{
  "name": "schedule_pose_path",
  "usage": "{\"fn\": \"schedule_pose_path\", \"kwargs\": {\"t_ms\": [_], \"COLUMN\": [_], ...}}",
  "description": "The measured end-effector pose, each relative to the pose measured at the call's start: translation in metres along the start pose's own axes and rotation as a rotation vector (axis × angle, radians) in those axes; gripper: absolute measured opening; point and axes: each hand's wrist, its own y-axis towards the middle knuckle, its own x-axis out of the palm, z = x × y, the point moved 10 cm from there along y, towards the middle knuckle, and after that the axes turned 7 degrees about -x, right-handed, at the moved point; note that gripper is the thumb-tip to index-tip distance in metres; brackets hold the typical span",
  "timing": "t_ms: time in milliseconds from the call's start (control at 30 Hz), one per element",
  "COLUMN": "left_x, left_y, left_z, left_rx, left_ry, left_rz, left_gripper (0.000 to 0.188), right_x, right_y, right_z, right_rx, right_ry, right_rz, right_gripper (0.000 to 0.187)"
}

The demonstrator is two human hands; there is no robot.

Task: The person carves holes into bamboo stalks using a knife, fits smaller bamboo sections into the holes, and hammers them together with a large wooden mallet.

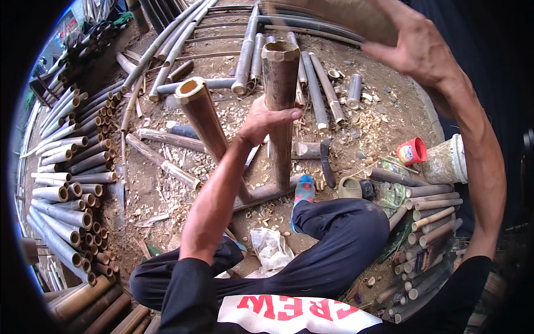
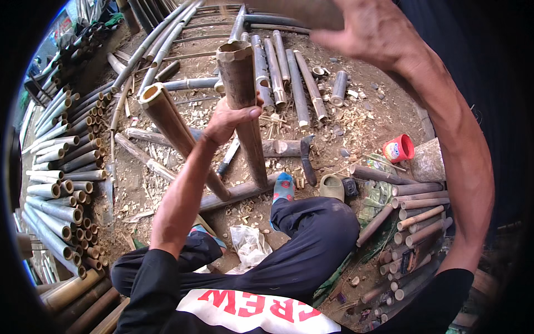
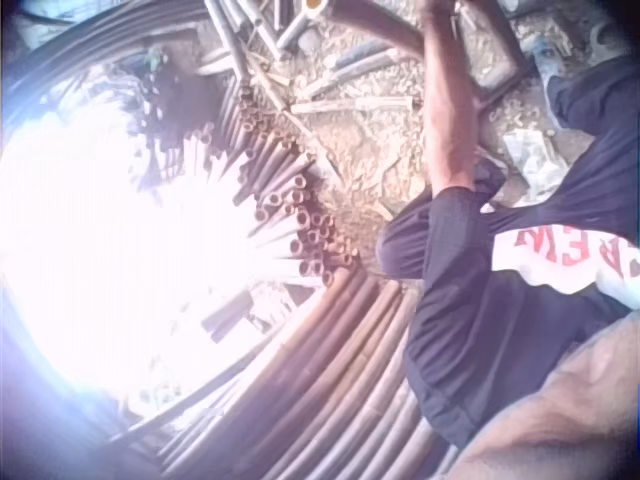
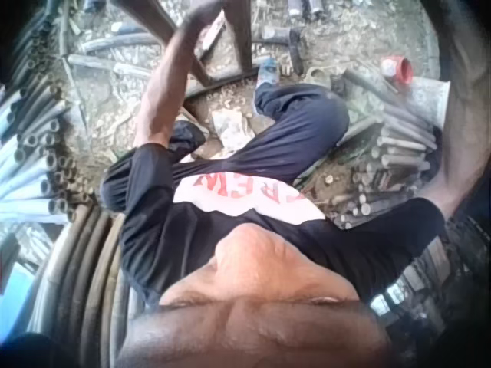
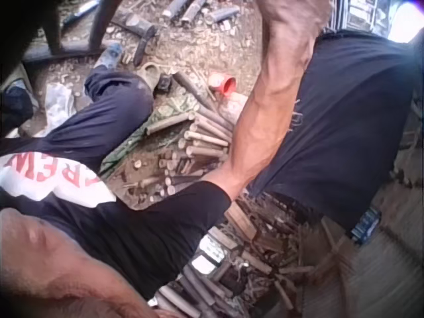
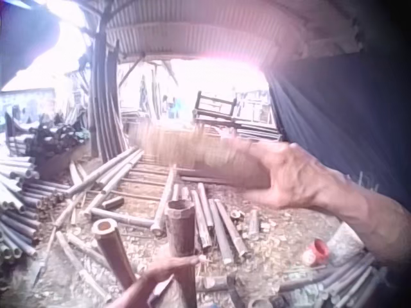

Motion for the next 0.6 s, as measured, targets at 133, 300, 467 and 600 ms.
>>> {"fn": "schedule_pose_path", "kwargs": {"t_ms": [133, 300, 467, 600], "left_x": [0.002, 0.002, -0.001, -0.006], "left_y": [0.002, -0.005, -0.003, -0.002], "left_z": [-0.007, -0.006, -0.004, -0.014], "left_rx": [0.029, 0.057, 0.092, 0.078], "left_ry": [0.083, 0.174, 0.153, 0.134], "left_rz": [-0.093, 0.075, 0.144, 0.187], "left_gripper": [0.044, 0.039, 0.039, 0.039], "right_x": [0.002, 0.046, 0.009, 0.057], "right_y": [-0.025, -0.035, -0.041, -0.044], "right_z": [0.035, -0.003, 0.040, -0.023], "right_rx": [0.265, 0.099, 0.206, -0.060], "right_ry": [0.167, 0.014, 0.088, 0.081], "right_rz": [0.179, -0.170, 0.203, -0.013], "right_gripper": [0.082, 0.081, 0.063, 0.072]}}
